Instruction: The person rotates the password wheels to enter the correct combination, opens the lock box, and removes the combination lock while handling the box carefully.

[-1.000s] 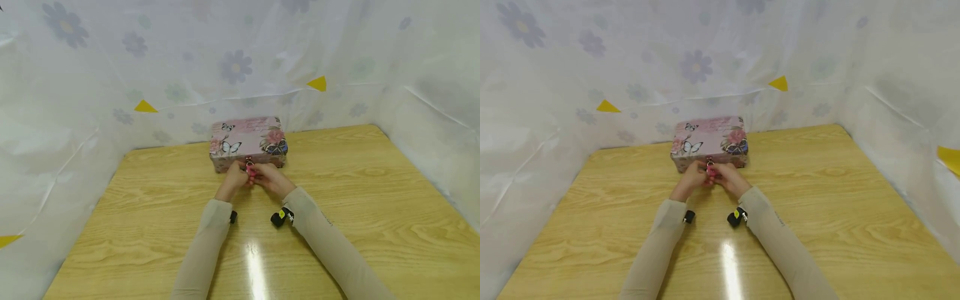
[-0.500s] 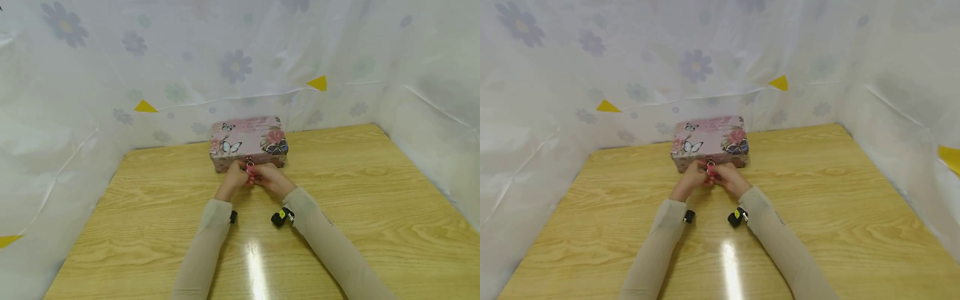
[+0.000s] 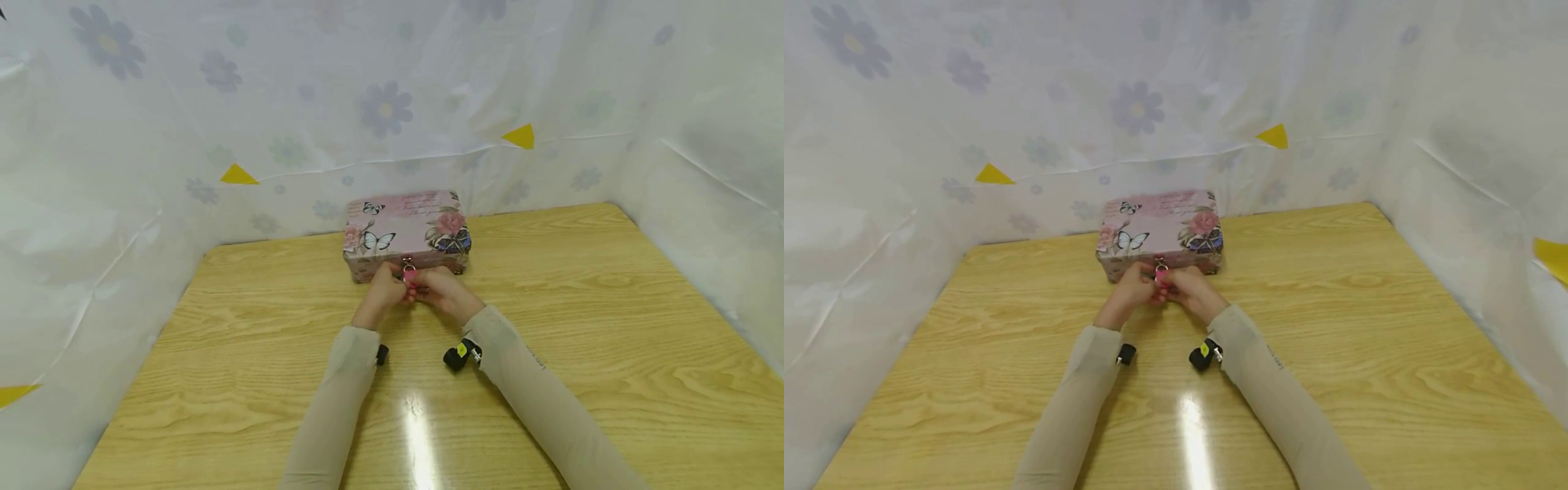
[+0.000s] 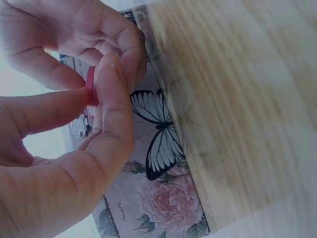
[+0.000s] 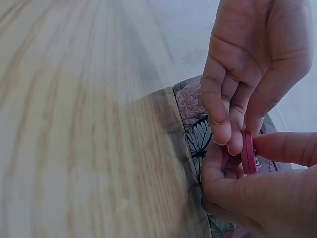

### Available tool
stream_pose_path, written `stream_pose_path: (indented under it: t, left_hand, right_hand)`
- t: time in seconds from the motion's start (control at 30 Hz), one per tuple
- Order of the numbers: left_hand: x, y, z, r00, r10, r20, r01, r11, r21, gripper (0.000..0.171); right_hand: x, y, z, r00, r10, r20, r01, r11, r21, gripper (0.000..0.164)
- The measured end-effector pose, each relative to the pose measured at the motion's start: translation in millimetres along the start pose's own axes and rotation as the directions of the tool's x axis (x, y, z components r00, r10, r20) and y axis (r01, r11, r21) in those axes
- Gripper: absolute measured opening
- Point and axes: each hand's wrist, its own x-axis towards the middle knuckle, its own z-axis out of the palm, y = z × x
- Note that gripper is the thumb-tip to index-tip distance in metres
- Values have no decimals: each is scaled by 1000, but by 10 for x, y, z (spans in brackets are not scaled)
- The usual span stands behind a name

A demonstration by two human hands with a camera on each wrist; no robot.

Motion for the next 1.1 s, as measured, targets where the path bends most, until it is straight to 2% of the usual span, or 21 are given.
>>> stream_pose_path:
  t: [0.37, 0.6, 0.87, 1.1]
  left_hand:
    - [13, -7, -5, 1000, -9, 5, 9, 1000, 21, 38]
    - [-5, 9, -6, 1000, -10, 0, 10, 1000, 21, 37]
    - [1, -4, -2, 1000, -4, -2, 4, 1000, 20, 38]
    - [-4, -5, 1, 1000, -5, -3, 5, 1000, 22, 38]
  right_hand:
    - [-9, -20, -17, 999, 27, -32, -26, 999, 28, 17]
    - [4, -3, -22, 998, 42, -43, -43, 999, -22, 14]
    - [7, 11, -21, 999, 32, -34, -33, 999, -34, 16]
    - [-26, -21, -81, 1000, -20, -13, 20, 1000, -3, 18]
